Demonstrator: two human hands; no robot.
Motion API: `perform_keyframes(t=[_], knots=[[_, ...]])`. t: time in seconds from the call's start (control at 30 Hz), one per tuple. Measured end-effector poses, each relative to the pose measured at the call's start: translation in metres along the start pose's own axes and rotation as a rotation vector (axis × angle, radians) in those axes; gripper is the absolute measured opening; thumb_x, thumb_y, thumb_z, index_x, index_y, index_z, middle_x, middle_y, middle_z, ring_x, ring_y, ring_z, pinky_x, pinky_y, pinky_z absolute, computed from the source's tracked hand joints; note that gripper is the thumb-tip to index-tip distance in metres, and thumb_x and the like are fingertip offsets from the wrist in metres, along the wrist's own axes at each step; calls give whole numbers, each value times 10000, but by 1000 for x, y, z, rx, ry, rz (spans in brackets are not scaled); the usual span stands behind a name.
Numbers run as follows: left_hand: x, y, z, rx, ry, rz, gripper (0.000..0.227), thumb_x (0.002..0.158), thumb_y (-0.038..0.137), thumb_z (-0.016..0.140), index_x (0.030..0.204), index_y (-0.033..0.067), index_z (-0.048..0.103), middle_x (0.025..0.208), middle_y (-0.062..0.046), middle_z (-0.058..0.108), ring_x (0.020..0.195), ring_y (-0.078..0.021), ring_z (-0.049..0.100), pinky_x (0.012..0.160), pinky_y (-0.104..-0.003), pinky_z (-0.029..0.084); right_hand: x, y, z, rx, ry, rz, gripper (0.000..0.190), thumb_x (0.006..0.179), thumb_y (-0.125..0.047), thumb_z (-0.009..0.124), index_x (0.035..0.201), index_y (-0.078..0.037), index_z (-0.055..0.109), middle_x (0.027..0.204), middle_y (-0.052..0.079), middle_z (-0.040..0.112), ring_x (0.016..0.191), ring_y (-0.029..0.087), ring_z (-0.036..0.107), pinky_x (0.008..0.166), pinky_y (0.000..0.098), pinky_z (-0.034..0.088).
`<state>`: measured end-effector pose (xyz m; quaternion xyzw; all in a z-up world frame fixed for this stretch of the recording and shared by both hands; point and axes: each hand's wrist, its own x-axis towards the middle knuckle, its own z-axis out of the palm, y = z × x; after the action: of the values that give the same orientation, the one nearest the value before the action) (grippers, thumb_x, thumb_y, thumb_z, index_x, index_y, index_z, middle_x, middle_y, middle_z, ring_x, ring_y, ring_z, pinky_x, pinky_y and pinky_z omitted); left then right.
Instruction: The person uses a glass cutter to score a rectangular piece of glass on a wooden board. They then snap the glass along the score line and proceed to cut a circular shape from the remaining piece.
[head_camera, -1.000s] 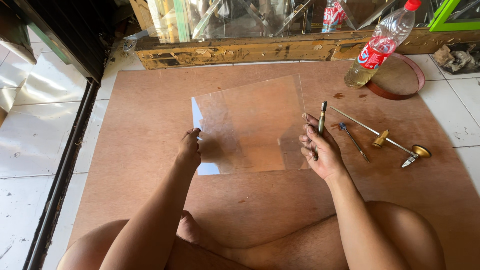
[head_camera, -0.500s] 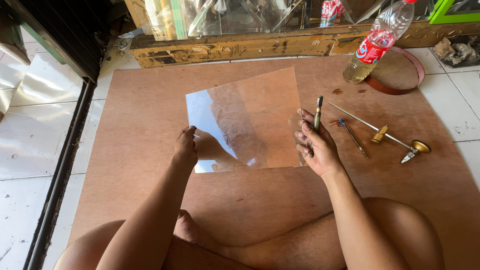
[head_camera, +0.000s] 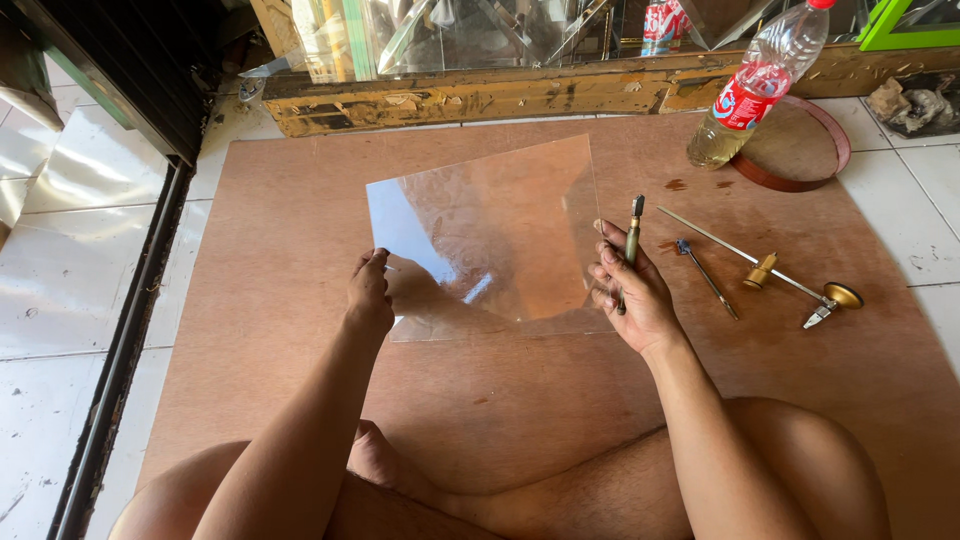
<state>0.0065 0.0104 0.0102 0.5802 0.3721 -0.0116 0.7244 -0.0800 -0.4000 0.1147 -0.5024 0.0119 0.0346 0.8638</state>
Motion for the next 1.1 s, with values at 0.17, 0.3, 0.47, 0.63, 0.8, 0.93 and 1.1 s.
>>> perform_keyframes(t=[0.17,0.3,0.47,0.63,0.8,0.93,1.1], knots=[[-6,-2,7,41,10,90,339,1067,462,745,1371,311,743,1239,-34,643,1253,-247,575,1090,-478,371,5,2,-2,1,12,19,554,1143,-202,642,1683,-179,523,1328,-24,594,1023,74,651,485,96,395],[-41,13,15,230,-45,210,609,1023,458,854,1550,211,676,1385,-143,634,1411,-324,590,1201,-587,419,-3,-9,17,24,13,28,537,1148,-271,611,1671,-218,504,1574,145,641,1225,232,761,450,69,359],[-79,31,18,404,-55,264,731,1014,432,864,1636,142,610,1568,-289,511,1571,-473,492,1284,-620,426,1,-5,16,-3,42,-46,479,1164,-259,603,1631,-199,519,1608,231,648,1293,328,767,417,83,319],[-86,11,18,575,12,247,747,1108,455,716,1752,170,469,1574,-210,476,1485,-398,460,1205,-571,480,-2,-8,23,-15,62,-61,483,1160,-258,612,1627,-178,518,1620,275,630,1318,378,761,401,82,300],[-225,-33,24,1392,-126,394,907,1036,253,686,1832,250,249,1636,-136,361,1512,-372,367,1263,-577,424,-4,-11,22,-25,61,-45,500,1167,-257,597,1649,-170,493,1616,258,639,1311,355,766,397,80,300],[-257,-48,30,1412,-231,433,1144,900,50,678,1848,106,39,1699,-187,202,1536,-492,243,1273,-654,296,-2,-9,19,-12,60,-42,514,1158,-253,608,1652,-177,488,1638,260,622,1327,361,757,391,78,291],[-262,-85,27,1472,-274,752,1200,882,262,783,1813,136,38,1779,-249,174,1589,-517,209,1237,-688,259,-4,-12,22,-23,105,-13,418,1098,-277,649,1513,-252,600,1632,203,682,1322,348,770,439,150,267]])
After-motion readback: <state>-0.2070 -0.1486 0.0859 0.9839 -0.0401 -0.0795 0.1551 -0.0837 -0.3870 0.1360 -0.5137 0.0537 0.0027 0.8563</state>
